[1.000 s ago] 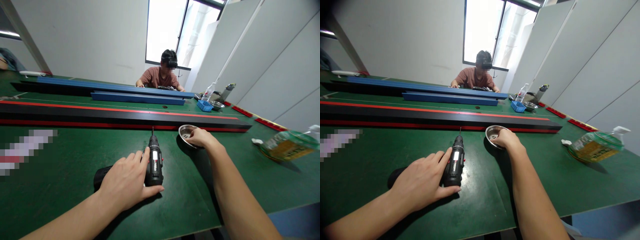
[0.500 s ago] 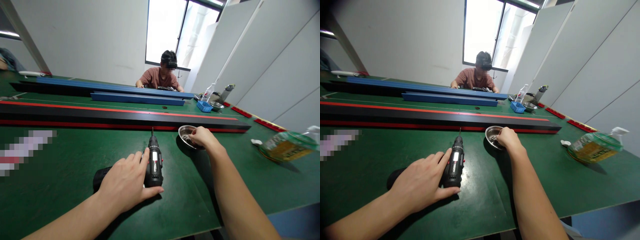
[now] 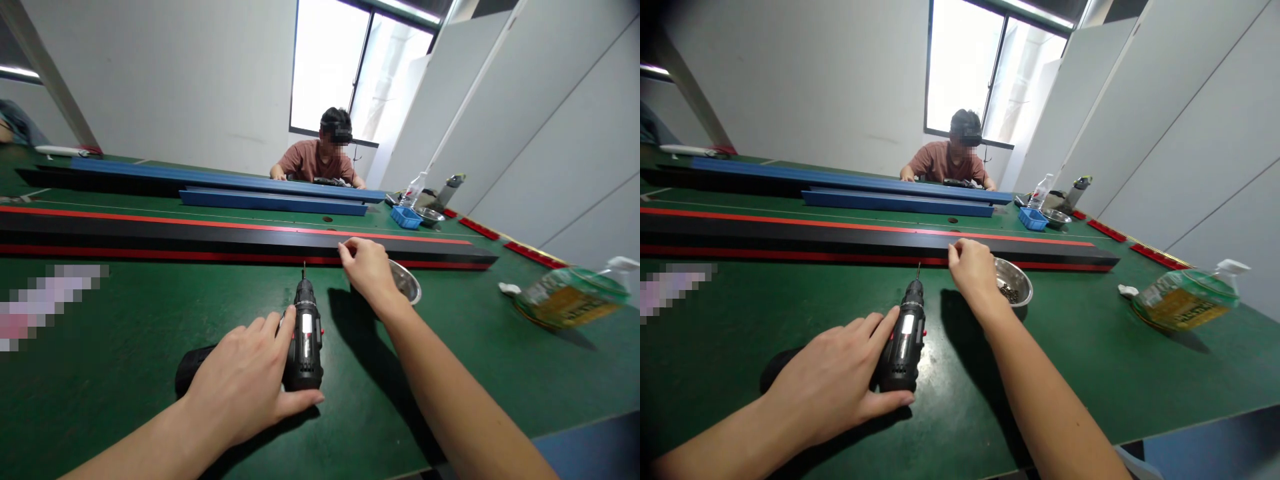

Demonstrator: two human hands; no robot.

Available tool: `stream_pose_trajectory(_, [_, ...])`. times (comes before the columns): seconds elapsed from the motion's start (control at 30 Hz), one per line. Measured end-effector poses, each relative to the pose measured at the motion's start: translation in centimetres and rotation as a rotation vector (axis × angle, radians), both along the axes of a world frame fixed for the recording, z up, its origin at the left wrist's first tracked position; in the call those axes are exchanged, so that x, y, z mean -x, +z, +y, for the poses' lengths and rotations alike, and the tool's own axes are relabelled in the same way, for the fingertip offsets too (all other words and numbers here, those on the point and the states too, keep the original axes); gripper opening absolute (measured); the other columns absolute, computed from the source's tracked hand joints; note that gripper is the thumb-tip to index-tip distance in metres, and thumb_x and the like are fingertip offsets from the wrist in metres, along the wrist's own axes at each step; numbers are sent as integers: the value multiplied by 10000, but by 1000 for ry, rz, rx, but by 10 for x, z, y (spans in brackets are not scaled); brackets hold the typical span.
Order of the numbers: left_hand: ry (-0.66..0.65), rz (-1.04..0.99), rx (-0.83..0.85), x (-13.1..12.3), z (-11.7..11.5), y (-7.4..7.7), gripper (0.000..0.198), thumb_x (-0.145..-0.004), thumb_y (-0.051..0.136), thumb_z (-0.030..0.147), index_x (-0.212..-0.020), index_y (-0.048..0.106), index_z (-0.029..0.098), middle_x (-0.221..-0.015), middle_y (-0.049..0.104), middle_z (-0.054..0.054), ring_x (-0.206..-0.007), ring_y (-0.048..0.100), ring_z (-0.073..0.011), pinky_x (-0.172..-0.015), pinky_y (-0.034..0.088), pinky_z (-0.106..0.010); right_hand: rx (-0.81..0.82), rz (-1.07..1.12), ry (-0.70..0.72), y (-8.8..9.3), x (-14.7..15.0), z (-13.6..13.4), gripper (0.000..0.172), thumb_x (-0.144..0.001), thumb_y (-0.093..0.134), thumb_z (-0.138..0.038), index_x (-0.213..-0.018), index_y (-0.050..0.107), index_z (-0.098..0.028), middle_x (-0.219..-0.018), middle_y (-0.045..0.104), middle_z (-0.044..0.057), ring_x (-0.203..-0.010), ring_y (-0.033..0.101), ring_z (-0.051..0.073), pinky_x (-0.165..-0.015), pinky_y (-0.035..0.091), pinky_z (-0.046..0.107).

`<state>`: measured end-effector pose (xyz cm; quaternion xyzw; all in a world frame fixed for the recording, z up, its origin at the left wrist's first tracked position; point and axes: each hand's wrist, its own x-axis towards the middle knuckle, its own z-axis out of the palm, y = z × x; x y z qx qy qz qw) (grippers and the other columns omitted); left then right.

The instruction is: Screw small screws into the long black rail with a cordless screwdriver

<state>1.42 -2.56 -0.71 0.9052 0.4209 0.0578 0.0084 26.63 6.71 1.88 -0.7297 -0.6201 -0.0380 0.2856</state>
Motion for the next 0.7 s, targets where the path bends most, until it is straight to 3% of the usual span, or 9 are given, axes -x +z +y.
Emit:
stream_pose_trajectory(0.1, [-9,-9,17,0,0,1,989,-806,573,822,-1543,446,174,-1173,671,-149,-1043,666,-355,-877,571,-505,20,129,127,-17,26,17,256,-993,600,-321,-950,823,-203,-993,806,137,-935,747,278,-832,491,308])
stream_pose_trajectory(0.23, [-16,-11,20,0,0,2,1016,-802,568,830,-1547,445,150,-1192,671,-160,-1057,658,-356,-899,569,-523,64,296,76,-54,33,45,235,-979,633,-306,-905,822,-187,-995,806,145,-945,753,269,-825,489,298])
stream_pose_trajectory(0.37, [-11,-8,30,0,0,1,1046,-788,573,840,-1564,423,156,-1206,670,-160,-1064,658,-353,-897,570,-509,106,508,143,-80,26,61,260,-979,631,-328,-876,802,-160,-835,791,88,-704,715,180,-669,483,250])
stream_pose_trajectory(0.5, [-13,-2,31,0,1,0,1063,-789,556,852,-1571,411,148,-1223,670,-169,-1078,654,-355,-910,565,-503,146,656,253,-89,22,67,295,-981,620,-350,-862,782,-134,-727,745,49,-472,567,104,-508,418,223])
stream_pose_trajectory(0.7, [-13,-3,28,0,1,0,1058,-796,543,853,-1572,408,147,-1213,675,-169,-1063,658,-356,-901,566,-508,150,698,286,-90,21,71,283,-971,625,-320,-833,772,-121,-685,706,40,-474,550,91,-497,406,211])
